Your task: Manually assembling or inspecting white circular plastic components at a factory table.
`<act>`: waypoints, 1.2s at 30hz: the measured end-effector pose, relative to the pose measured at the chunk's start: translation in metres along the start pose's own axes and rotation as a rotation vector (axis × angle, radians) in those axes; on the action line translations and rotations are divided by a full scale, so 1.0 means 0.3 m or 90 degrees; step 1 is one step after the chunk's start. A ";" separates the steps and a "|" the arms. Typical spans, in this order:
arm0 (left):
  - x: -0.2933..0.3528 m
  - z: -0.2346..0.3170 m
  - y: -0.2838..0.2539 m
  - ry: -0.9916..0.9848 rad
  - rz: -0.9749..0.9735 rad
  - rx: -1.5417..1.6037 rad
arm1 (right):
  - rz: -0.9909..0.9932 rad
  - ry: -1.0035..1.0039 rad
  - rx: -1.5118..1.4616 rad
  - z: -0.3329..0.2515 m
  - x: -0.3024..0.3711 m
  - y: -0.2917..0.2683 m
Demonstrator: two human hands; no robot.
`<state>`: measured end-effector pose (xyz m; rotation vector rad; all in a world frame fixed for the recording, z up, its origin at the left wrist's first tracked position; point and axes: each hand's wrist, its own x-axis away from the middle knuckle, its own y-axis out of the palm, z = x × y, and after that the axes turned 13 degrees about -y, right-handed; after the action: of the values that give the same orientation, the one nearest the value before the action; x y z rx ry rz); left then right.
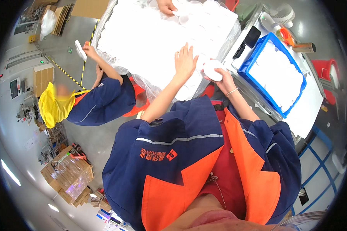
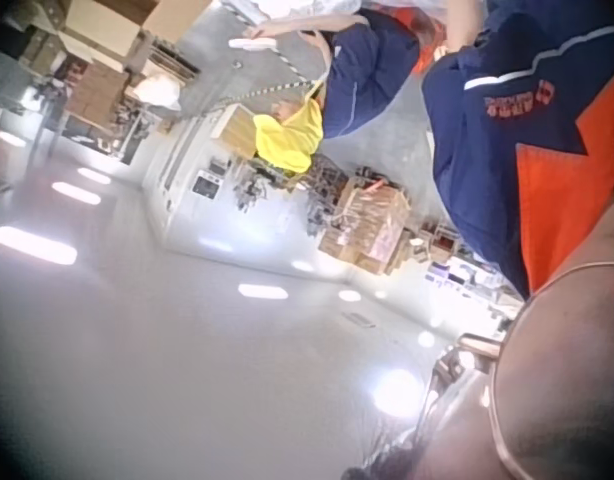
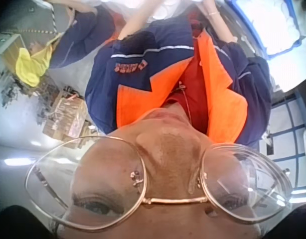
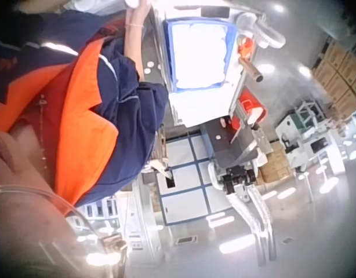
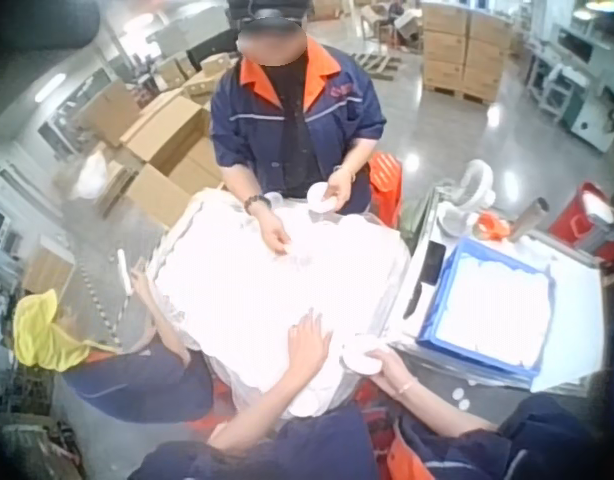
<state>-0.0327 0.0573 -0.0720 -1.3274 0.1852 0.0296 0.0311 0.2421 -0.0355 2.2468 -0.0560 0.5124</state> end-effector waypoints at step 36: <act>-0.162 0.182 -0.033 -0.111 -0.236 0.501 | 0.155 -0.143 0.039 -0.055 -0.016 -0.070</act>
<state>-0.0728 0.1117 -0.0427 -0.5519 -0.1903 -0.2220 0.0255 0.2675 -0.0428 2.3625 -0.4389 0.3913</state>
